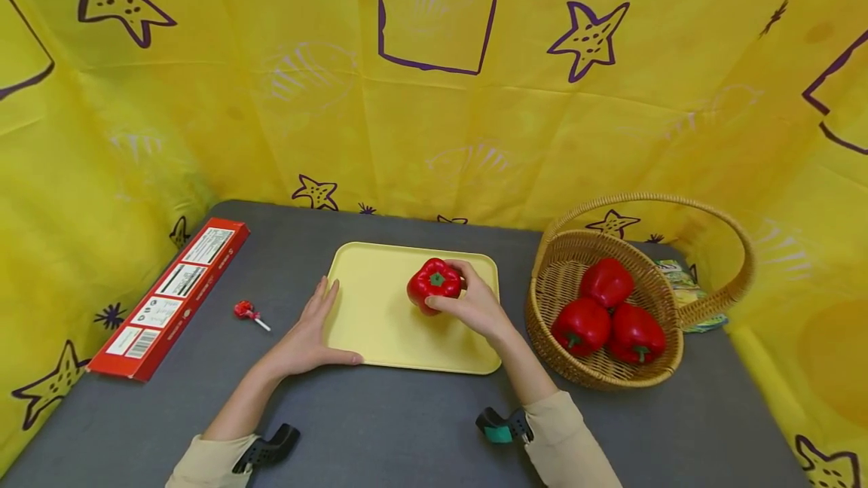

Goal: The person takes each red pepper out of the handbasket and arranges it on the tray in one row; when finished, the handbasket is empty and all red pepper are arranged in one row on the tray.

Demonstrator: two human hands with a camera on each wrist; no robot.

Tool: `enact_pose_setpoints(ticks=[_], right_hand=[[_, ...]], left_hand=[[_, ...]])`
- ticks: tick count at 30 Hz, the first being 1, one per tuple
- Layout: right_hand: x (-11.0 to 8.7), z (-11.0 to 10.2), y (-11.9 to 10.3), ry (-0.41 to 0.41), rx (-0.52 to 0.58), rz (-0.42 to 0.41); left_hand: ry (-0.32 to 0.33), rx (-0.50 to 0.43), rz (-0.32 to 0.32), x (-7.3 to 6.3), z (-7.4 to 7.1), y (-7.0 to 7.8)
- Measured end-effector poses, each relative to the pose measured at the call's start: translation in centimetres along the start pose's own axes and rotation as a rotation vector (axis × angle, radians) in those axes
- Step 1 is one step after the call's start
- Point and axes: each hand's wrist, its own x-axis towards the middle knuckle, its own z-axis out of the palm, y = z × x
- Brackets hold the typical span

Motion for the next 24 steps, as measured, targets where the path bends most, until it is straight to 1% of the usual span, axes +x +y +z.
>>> enact_pose_setpoints(ticks=[3,10,17,24], right_hand=[[0.3,0.5,0.1,-0.006,0.021,0.009],[0.8,1.5,0.3,-0.013,0.004,0.008],[1.0,2.4,0.4,-0.030,0.036,-0.021],[1.4,3.3,0.4,-0.043,0.056,-0.051]], left_hand=[[0.001,-0.004,-0.002,0.0,0.0,0.0],[0.005,-0.009,0.001,0.0,0.0,-0.2],[0.009,-0.016,0.009,0.1,0.1,-0.3],[0.005,-0.026,-0.004,0.1,0.1,-0.3]])
